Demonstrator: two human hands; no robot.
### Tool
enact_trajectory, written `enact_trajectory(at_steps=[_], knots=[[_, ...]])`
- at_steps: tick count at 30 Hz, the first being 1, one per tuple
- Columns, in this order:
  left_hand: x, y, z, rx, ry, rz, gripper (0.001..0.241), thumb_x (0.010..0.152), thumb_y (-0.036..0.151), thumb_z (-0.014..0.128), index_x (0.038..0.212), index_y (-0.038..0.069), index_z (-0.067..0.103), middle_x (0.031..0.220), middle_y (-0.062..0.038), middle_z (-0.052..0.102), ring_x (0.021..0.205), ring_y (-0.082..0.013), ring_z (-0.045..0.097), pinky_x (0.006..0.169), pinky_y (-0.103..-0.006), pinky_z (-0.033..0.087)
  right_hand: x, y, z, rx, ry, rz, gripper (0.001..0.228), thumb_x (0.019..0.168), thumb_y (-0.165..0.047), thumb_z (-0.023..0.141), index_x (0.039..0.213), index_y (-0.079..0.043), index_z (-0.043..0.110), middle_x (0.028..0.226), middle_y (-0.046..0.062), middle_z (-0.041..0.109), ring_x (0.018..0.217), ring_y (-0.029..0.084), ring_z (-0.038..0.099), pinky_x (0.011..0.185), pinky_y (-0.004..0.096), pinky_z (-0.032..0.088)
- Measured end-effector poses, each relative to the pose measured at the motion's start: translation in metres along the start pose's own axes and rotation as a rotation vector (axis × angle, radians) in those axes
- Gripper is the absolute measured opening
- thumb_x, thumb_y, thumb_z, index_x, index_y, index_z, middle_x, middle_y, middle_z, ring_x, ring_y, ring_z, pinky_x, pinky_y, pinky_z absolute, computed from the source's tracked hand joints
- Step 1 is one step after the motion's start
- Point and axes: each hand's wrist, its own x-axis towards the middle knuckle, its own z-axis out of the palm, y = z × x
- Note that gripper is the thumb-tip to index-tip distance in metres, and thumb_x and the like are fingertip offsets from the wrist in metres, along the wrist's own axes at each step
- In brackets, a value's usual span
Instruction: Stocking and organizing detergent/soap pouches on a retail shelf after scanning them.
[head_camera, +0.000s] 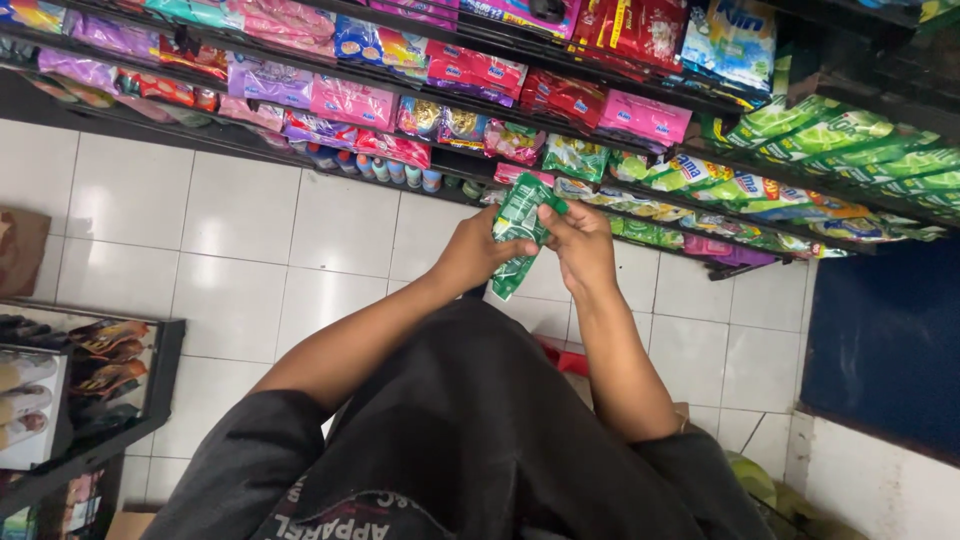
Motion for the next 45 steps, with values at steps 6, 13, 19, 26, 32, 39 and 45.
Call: enact_trajectory(at_steps=[6, 13, 19, 26, 32, 39, 45], knots=[[-0.005, -0.005, -0.013, 0.013, -0.029, -0.043, 0.065, 0.077, 0.047, 0.084, 0.118, 0.001, 0.064, 0.09, -0.013, 0.078, 0.081, -0.0211, 0.076, 0.074, -0.0344, 0.059, -0.008, -0.003, 0.014, -0.059, -0.014, -0.071, 0.013, 0.094, -0.012, 0.077, 0.101, -0.001, 0.074, 0.084, 0.002, 0.073, 0.068, 0.007, 0.06, 0.063, 0.024, 0.047], [0.001, -0.072, -0.052, -0.194, -0.127, -0.278, 0.085, 0.095, 0.073, 0.043, 0.135, 0.001, 0.063, 0.124, -0.016, 0.073, 0.111, -0.0245, 0.071, 0.09, -0.0393, 0.058, -0.012, -0.034, 0.034, -0.693, -0.053, -0.535, 0.015, 0.091, 0.001, 0.074, 0.106, -0.001, 0.075, 0.085, 0.004, 0.07, 0.077, 0.013, 0.061, 0.078, 0.033, 0.046], [-0.006, -0.011, -0.079, -0.899, -0.306, -0.58, 0.084, 0.096, 0.07, 0.03, 0.139, 0.002, 0.052, 0.125, -0.015, 0.067, 0.109, -0.024, 0.069, 0.091, -0.0473, 0.061, -0.002, -0.073, 0.08, -1.116, -0.692, -0.838, 0.027, 0.079, 0.001, 0.071, 0.103, -0.011, 0.075, 0.11, 0.004, 0.072, 0.114, 0.026, 0.064, 0.116, 0.051, 0.038], [0.032, -0.196, -0.029, -1.546, -0.292, -0.366, 0.008, 0.121, 0.02, 0.053, 0.124, 0.013, 0.057, 0.102, -0.001, 0.061, 0.079, -0.0089, 0.062, 0.064, -0.023, 0.051, 0.026, -0.072, 0.122, -1.12, -0.925, -0.836, 0.026, 0.083, -0.007, 0.075, 0.108, -0.011, 0.073, 0.114, 0.005, 0.066, 0.121, 0.027, 0.061, 0.119, 0.057, 0.031], [0.026, -0.037, -0.053, -1.861, -0.54, -0.243, 0.085, 0.094, 0.073, 0.057, 0.133, -0.002, 0.053, 0.102, -0.01, 0.058, 0.062, -0.0083, 0.051, 0.047, -0.0163, 0.038, 0.096, -0.118, 0.101, -1.23, -0.014, -0.914, 0.031, 0.099, -0.016, 0.075, 0.126, -0.004, 0.067, 0.119, 0.016, 0.07, 0.112, 0.035, 0.06, 0.1, 0.046, 0.047], [0.045, -0.017, -0.045, -1.907, -0.372, -0.189, 0.086, 0.089, 0.069, 0.059, 0.14, 0.0, 0.053, 0.116, -0.013, 0.061, 0.075, -0.0168, 0.055, 0.064, -0.0315, 0.05, 0.214, -0.134, 0.087, -1.715, 0.21, -0.749, 0.061, 0.092, -0.045, 0.079, 0.125, 0.001, 0.058, 0.117, 0.028, 0.067, 0.115, 0.048, 0.058, 0.091, 0.062, 0.043], [0.056, -0.051, -0.041, -1.519, -0.149, -0.325, 0.045, 0.097, 0.042, 0.06, 0.127, 0.011, 0.049, 0.128, -0.017, 0.068, 0.093, -0.0233, 0.063, 0.081, -0.0458, 0.055, 0.234, -0.13, 0.085, -1.711, 0.233, -0.818, 0.069, 0.077, -0.045, 0.078, 0.124, 0.002, 0.06, 0.113, 0.034, 0.066, 0.111, 0.054, 0.059, 0.094, 0.072, 0.038]])
